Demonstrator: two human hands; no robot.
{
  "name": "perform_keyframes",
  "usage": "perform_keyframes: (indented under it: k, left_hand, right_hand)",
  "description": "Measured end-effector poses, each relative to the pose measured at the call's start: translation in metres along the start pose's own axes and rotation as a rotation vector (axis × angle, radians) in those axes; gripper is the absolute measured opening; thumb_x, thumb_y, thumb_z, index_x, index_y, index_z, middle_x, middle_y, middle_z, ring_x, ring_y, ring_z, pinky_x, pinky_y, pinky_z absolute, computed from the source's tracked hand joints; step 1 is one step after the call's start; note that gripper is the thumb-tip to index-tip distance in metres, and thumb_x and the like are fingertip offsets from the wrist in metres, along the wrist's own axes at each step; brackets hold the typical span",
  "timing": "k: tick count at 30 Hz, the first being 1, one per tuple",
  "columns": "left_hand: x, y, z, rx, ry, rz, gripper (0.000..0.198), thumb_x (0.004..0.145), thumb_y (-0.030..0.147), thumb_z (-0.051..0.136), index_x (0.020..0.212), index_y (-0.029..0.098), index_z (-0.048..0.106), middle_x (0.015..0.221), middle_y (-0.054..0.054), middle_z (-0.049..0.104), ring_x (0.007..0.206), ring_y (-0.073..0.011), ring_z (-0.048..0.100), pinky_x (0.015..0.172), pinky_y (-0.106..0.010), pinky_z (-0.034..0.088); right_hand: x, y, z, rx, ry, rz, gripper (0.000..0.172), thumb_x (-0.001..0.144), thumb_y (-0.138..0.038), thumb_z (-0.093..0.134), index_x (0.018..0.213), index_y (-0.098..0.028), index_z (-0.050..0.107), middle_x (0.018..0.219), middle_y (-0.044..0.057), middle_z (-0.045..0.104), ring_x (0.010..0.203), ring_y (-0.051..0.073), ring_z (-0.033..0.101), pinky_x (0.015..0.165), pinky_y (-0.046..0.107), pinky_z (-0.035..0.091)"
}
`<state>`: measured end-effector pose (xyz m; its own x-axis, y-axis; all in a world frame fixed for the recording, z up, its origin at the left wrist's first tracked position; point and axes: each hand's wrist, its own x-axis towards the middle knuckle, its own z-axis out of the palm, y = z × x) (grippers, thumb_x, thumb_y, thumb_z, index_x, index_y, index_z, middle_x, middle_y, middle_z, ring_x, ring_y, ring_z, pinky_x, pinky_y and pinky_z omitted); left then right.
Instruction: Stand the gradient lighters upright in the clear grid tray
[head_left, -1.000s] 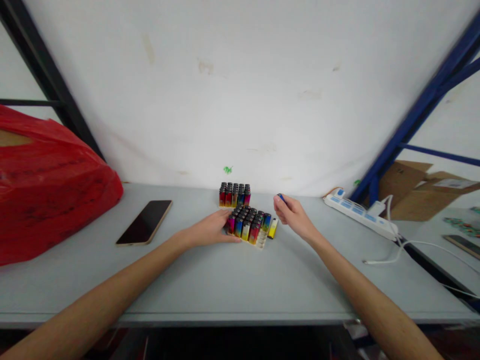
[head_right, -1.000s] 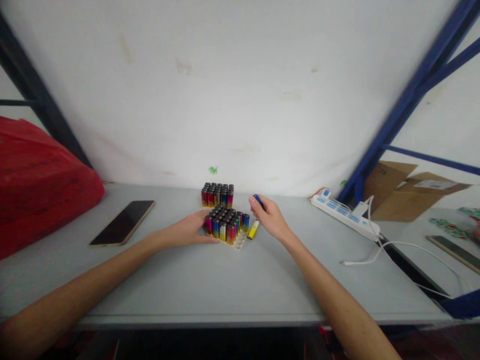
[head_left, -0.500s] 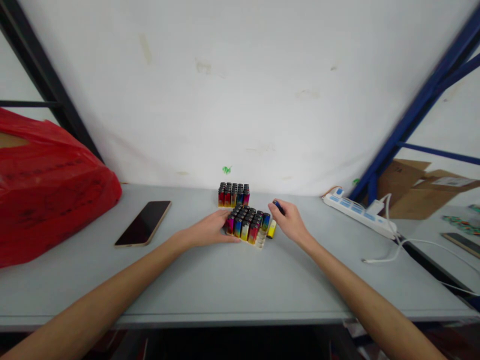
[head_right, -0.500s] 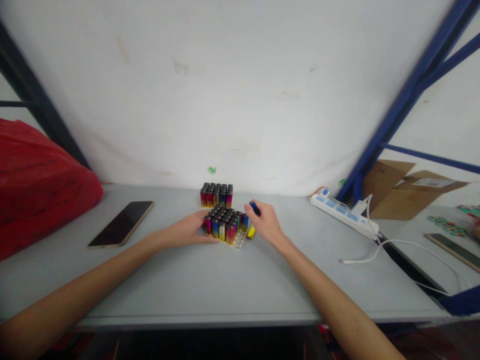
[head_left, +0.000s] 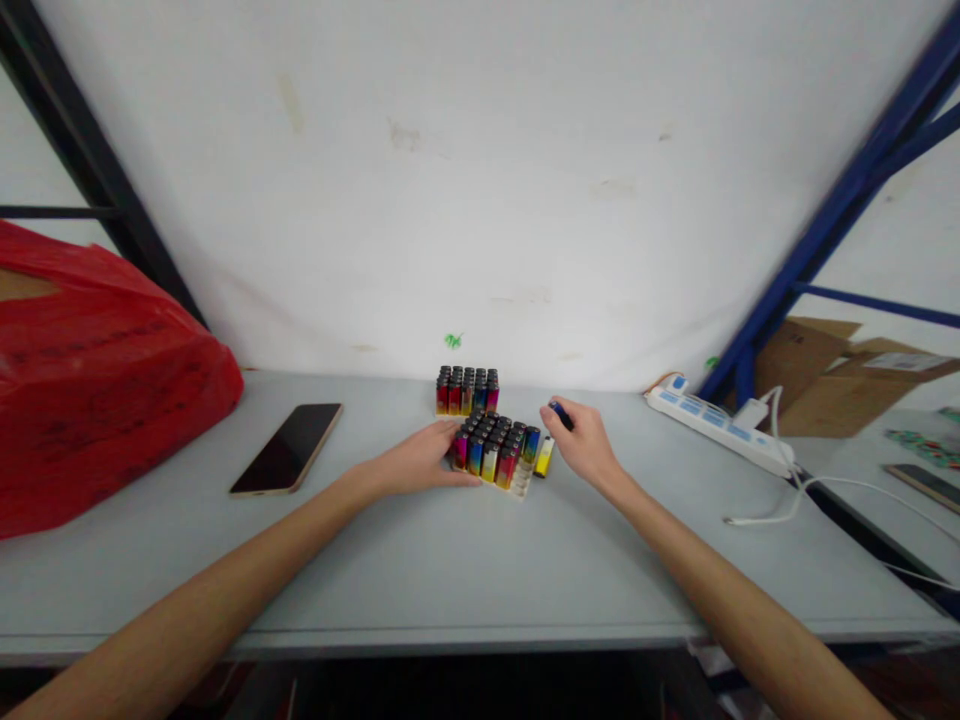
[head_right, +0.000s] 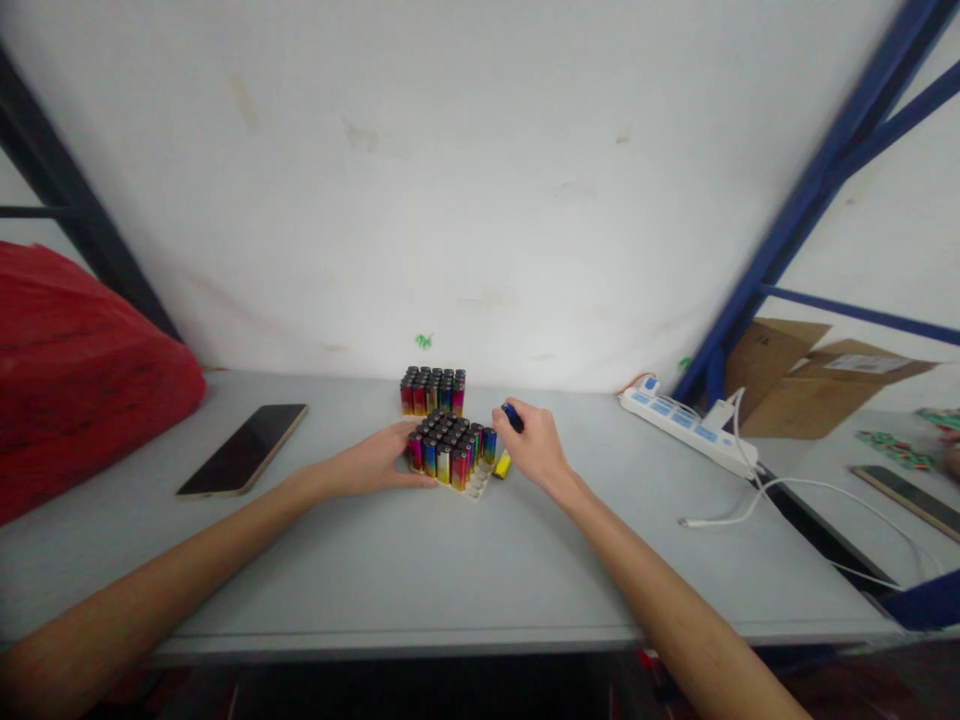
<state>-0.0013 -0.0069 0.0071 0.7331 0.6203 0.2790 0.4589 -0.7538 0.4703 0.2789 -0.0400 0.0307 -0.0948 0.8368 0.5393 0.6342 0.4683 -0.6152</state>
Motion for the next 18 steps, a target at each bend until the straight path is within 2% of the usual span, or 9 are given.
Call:
perform_keyframes:
  k: [3, 6, 11, 13, 18]
  left_hand:
    - [0.000, 0.000, 0.000, -0.005, 0.003, 0.011, 0.070, 0.084, 0.052, 0.084, 0.143, 0.020, 0.062, 0.148, -0.011, 0.064, 0.136, -0.0329, 0.060, 0.122, -0.043, 0.041]
    - [-0.001, -0.001, 0.000, 0.006, -0.002, 0.012, 0.069, 0.085, 0.051, 0.084, 0.142, 0.021, 0.063, 0.148, -0.011, 0.064, 0.136, -0.0331, 0.059, 0.122, -0.044, 0.041]
    - [-0.001, 0.001, 0.000, 0.018, 0.003, 0.007, 0.068, 0.085, 0.051, 0.084, 0.142, 0.019, 0.063, 0.149, -0.009, 0.064, 0.136, -0.0345, 0.059, 0.122, -0.043, 0.041]
    - [-0.001, 0.002, -0.001, 0.017, 0.000, 0.004, 0.066, 0.085, 0.051, 0.084, 0.139, 0.020, 0.065, 0.147, -0.009, 0.065, 0.135, -0.0340, 0.059, 0.121, -0.042, 0.042]
    - [-0.001, 0.001, 0.000, 0.014, 0.003, -0.014, 0.068, 0.084, 0.052, 0.085, 0.140, 0.020, 0.064, 0.146, -0.011, 0.065, 0.134, -0.0327, 0.061, 0.119, -0.042, 0.044]
  right_hand:
    - [-0.001, -0.003, -0.002, 0.041, -0.043, -0.013, 0.039, 0.102, -0.055, 0.045, 0.082, -0.023, 0.051, 0.064, -0.004, 0.052, 0.060, 0.014, 0.048, 0.060, 0.028, 0.034]
    - [-0.001, -0.006, -0.008, 0.053, -0.130, -0.079, 0.033, 0.108, -0.050, 0.040, 0.099, -0.022, 0.054, 0.071, -0.002, 0.059, 0.063, 0.015, 0.053, 0.063, 0.028, 0.039]
    - [0.002, -0.010, -0.016, -0.060, -0.144, -0.324, 0.036, 0.108, -0.048, 0.047, 0.092, -0.020, 0.061, 0.086, 0.005, 0.062, 0.079, 0.018, 0.058, 0.074, 0.030, 0.045]
    - [0.002, -0.009, -0.017, -0.092, -0.160, -0.342, 0.036, 0.107, -0.049, 0.051, 0.092, -0.019, 0.064, 0.080, 0.003, 0.059, 0.073, 0.017, 0.055, 0.071, 0.030, 0.043]
    - [0.001, -0.004, -0.014, -0.080, -0.267, -0.240, 0.028, 0.104, -0.045, 0.057, 0.100, -0.019, 0.066, 0.063, -0.004, 0.054, 0.056, 0.013, 0.049, 0.060, 0.026, 0.037]
